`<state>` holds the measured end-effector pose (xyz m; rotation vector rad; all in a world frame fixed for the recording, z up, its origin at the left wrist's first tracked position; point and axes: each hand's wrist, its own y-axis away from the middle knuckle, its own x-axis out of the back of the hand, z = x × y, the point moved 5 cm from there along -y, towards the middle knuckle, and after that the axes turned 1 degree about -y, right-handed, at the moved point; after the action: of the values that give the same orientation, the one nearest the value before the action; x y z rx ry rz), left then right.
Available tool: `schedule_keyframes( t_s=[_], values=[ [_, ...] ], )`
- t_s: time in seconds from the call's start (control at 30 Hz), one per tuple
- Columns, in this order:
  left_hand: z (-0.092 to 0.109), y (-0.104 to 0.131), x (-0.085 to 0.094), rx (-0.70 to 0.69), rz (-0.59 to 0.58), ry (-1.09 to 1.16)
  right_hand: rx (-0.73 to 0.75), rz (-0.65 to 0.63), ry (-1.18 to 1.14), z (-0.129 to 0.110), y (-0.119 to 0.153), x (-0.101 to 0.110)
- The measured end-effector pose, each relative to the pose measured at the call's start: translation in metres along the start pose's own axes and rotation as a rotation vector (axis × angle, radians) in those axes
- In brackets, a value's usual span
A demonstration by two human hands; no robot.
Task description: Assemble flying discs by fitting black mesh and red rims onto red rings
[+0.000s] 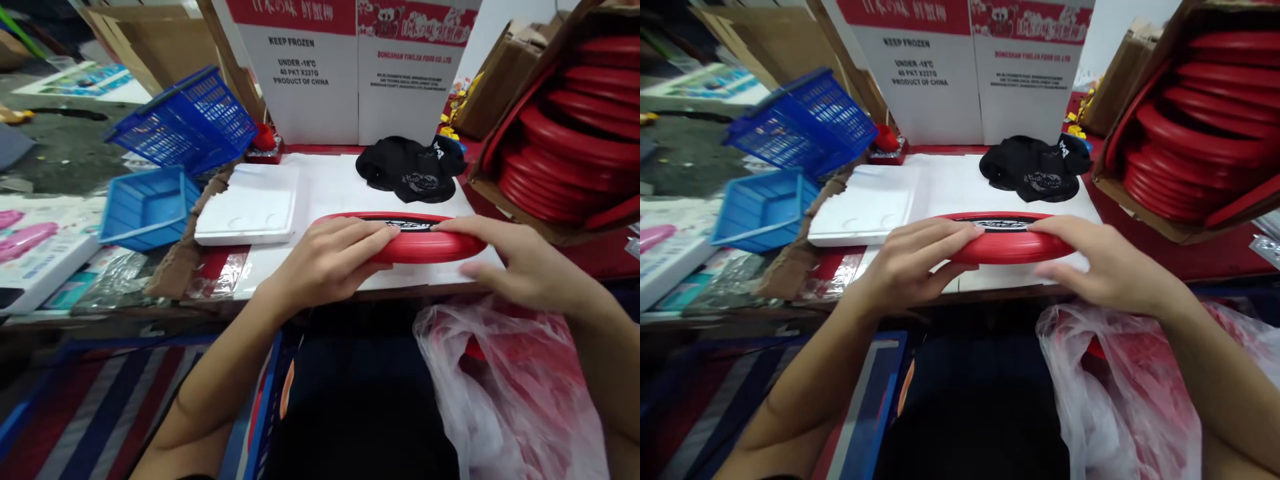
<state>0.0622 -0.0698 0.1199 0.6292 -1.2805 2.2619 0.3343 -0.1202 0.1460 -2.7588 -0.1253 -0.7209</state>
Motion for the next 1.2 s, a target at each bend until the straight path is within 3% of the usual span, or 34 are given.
schedule_keyframes(
  t_s=[0.13,0.23,0.37,0.47,0.63,0.73,0.83,0.93,1.07,1.13,1.2],
  values=[
    [-0.005,-0.003,0.000,-0.002,-0.005,-0.024,0.160,0.034,0.124,-0.009,0.000,-0.014],
    [0.005,-0.008,-0.007,-0.086,-0.046,-0.202,0.267,0.011,0.291,-0.002,-0.004,-0.023],
    [0.022,-0.019,-0.013,-0.187,-0.059,-0.455,0.455,0.051,0.506,-0.007,0.000,-0.023],
    [0.027,-0.025,-0.008,-0.200,-0.044,-0.514,0.594,0.065,0.646,-0.018,0.009,-0.019],
    [0.025,-0.029,0.004,-0.188,-0.004,-0.487,0.575,0.083,0.668,-0.026,0.017,-0.006],
    [0.017,-0.043,0.005,-0.136,0.001,-0.459,0.562,0.168,0.639,-0.027,0.012,-0.001],
    [0.006,-0.069,0.009,-0.141,0.034,-0.418,0.595,0.295,0.628,-0.024,-0.007,0.010],
    [-0.008,-0.102,0.014,-0.149,0.001,-0.356,0.611,0.311,0.577,-0.017,-0.038,0.026],
    [-0.023,-0.141,0.013,-0.135,-0.094,-0.287,0.450,0.291,0.478,-0.006,-0.086,0.044],
    [-0.030,-0.159,0.007,-0.121,-0.095,-0.335,0.345,0.388,0.505,-0.005,-0.109,0.047],
    [-0.043,-0.177,0.002,-0.044,-0.019,-0.380,0.256,0.555,0.577,-0.005,-0.131,0.048]
  ],
)
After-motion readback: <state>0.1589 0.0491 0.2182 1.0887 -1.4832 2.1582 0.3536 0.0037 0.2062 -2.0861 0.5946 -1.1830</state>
